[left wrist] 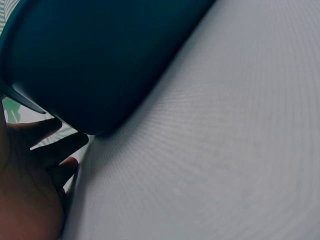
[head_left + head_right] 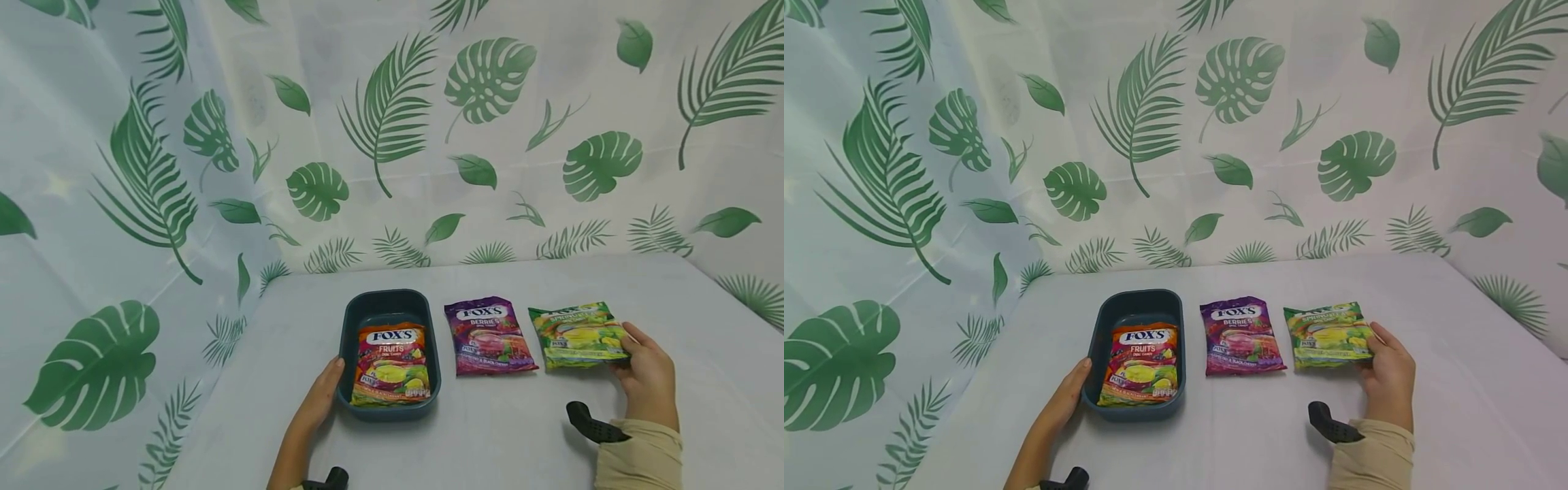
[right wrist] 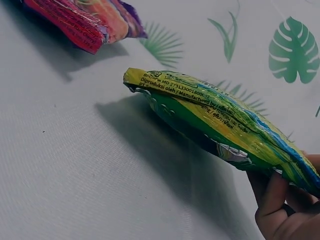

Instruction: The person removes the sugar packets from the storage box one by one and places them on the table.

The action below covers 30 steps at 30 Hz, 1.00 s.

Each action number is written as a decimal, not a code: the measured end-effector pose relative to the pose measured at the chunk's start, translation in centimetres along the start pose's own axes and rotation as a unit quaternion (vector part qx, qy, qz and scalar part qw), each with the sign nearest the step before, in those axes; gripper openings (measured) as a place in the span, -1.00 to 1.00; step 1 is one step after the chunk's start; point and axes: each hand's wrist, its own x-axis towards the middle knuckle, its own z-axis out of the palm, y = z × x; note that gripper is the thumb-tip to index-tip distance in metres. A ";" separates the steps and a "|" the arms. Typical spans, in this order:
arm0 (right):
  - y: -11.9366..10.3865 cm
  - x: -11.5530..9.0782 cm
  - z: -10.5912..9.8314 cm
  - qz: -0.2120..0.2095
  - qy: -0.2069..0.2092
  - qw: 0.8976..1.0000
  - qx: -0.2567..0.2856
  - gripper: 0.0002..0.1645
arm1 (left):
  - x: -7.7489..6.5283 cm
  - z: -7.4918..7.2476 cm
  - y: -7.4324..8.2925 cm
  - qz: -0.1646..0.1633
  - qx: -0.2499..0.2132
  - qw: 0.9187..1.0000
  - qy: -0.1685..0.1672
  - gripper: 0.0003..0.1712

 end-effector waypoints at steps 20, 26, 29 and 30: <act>-0.2 0.1 0.3 0.004 0.031 0.998 -0.056 -0.28 | 0.0 0.0 0.0 -0.011 -0.004 1.000 0.001 -0.09; -0.4 0.0 0.5 0.007 0.024 0.991 -0.133 -0.20 | 0.1 0.0 0.2 -0.002 -0.008 1.000 0.002 -0.12; -0.4 0.5 0.4 0.008 0.029 0.989 -0.142 -0.17 | 0.1 0.1 0.1 0.003 -0.008 1.000 0.001 -0.14; -0.4 0.6 0.4 0.014 0.035 0.989 -0.140 -0.16 | 0.1 0.1 0.1 0.001 -0.008 1.000 0.001 -0.15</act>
